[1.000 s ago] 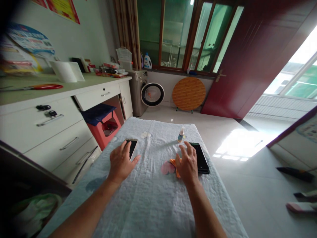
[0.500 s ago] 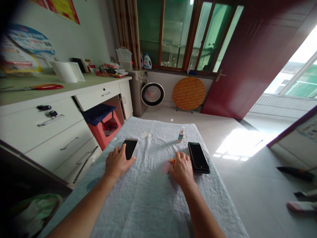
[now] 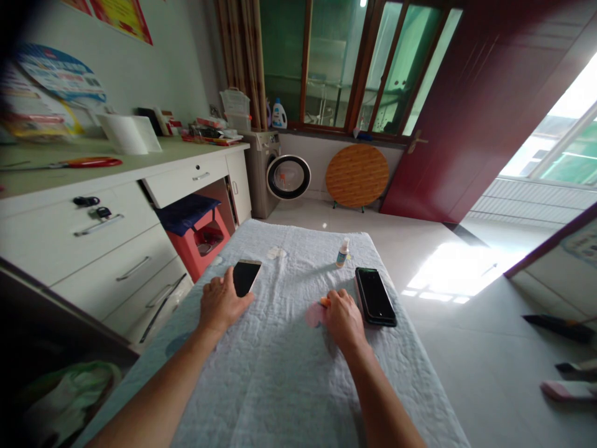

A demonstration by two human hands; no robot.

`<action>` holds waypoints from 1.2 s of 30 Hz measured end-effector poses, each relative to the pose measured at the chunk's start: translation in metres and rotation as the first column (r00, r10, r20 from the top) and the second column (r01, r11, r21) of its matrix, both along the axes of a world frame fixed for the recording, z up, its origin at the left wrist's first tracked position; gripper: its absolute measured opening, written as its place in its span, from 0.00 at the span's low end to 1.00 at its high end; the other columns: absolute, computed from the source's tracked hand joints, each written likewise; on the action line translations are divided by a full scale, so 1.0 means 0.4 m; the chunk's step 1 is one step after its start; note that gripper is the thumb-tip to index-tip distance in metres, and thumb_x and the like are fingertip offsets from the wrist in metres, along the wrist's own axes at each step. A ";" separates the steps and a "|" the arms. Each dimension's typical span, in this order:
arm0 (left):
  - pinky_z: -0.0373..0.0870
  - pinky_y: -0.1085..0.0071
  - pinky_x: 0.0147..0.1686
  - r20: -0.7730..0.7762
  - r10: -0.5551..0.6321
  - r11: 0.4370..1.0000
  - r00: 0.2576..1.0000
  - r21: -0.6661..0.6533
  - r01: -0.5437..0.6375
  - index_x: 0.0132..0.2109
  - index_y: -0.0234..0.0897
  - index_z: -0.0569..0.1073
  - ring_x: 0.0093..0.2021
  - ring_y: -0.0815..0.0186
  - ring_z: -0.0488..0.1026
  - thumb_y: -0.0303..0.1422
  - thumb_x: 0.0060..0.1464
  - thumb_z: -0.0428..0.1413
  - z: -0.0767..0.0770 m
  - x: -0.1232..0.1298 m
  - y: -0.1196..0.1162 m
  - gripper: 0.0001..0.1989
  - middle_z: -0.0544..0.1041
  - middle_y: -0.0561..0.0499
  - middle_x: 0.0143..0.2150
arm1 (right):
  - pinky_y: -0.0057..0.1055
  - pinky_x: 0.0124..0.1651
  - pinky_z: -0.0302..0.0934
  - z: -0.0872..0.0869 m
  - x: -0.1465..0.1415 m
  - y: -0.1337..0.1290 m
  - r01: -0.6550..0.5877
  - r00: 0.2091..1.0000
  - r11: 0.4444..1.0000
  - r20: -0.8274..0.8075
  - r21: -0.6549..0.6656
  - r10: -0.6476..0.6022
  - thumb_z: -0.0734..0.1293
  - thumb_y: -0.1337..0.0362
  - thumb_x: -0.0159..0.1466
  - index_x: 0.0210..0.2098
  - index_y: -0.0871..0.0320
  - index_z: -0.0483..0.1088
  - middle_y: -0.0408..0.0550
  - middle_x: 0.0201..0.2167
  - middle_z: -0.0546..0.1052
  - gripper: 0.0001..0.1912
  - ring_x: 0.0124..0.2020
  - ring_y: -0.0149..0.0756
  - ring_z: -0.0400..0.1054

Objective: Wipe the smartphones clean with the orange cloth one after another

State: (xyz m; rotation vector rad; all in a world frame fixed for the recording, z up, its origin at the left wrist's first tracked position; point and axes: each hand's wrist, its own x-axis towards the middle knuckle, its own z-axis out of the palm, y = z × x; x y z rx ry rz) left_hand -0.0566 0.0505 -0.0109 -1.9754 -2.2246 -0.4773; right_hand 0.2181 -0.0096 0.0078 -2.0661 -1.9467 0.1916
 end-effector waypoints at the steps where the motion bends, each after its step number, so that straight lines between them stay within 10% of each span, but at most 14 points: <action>1: 0.64 0.58 0.43 0.004 0.003 1.000 1.000 0.018 -0.003 0.62 0.26 0.58 0.45 0.47 0.69 0.45 0.46 0.55 0.002 0.000 0.000 0.39 0.71 0.34 0.46 | 0.29 0.37 0.52 -0.005 0.001 0.002 -0.009 0.999 1.000 -0.040 0.015 0.010 0.58 0.68 0.64 0.32 0.58 0.69 0.50 0.32 0.72 0.08 0.34 0.35 0.65; 10: 0.62 0.56 0.51 0.086 -0.256 0.938 0.963 0.263 0.226 0.60 0.29 0.61 0.49 0.49 0.66 0.39 0.45 0.58 0.041 0.038 -0.028 0.36 0.69 0.38 0.47 | 0.26 0.31 0.51 -0.032 -0.018 0.007 -0.086 0.947 0.985 -0.296 0.153 0.128 0.59 0.63 0.63 0.31 0.55 0.62 0.41 0.25 0.69 0.04 0.27 0.32 0.63; 25: 0.62 0.60 0.52 0.261 -0.414 0.905 0.872 0.013 0.425 0.57 0.36 0.67 0.48 0.53 0.65 0.37 0.44 0.59 0.014 0.144 -0.113 0.31 0.67 0.43 0.46 | 0.28 0.43 0.54 -0.005 -0.042 -0.003 -0.248 0.955 0.967 -0.158 0.050 0.253 0.63 0.68 0.62 0.30 0.58 0.69 0.45 0.33 0.69 0.04 0.36 0.33 0.63; 36: 0.60 0.58 0.54 0.284 -0.431 0.877 0.856 -0.093 0.472 0.59 0.31 0.64 0.51 0.49 0.64 0.48 0.46 0.60 0.021 0.161 -0.131 0.38 0.66 0.38 0.51 | 0.25 0.37 0.58 -0.019 -0.068 0.001 -0.149 0.854 0.948 -0.447 0.282 0.267 0.62 0.61 0.64 0.31 0.57 0.70 0.45 0.30 0.70 0.09 0.31 0.31 0.66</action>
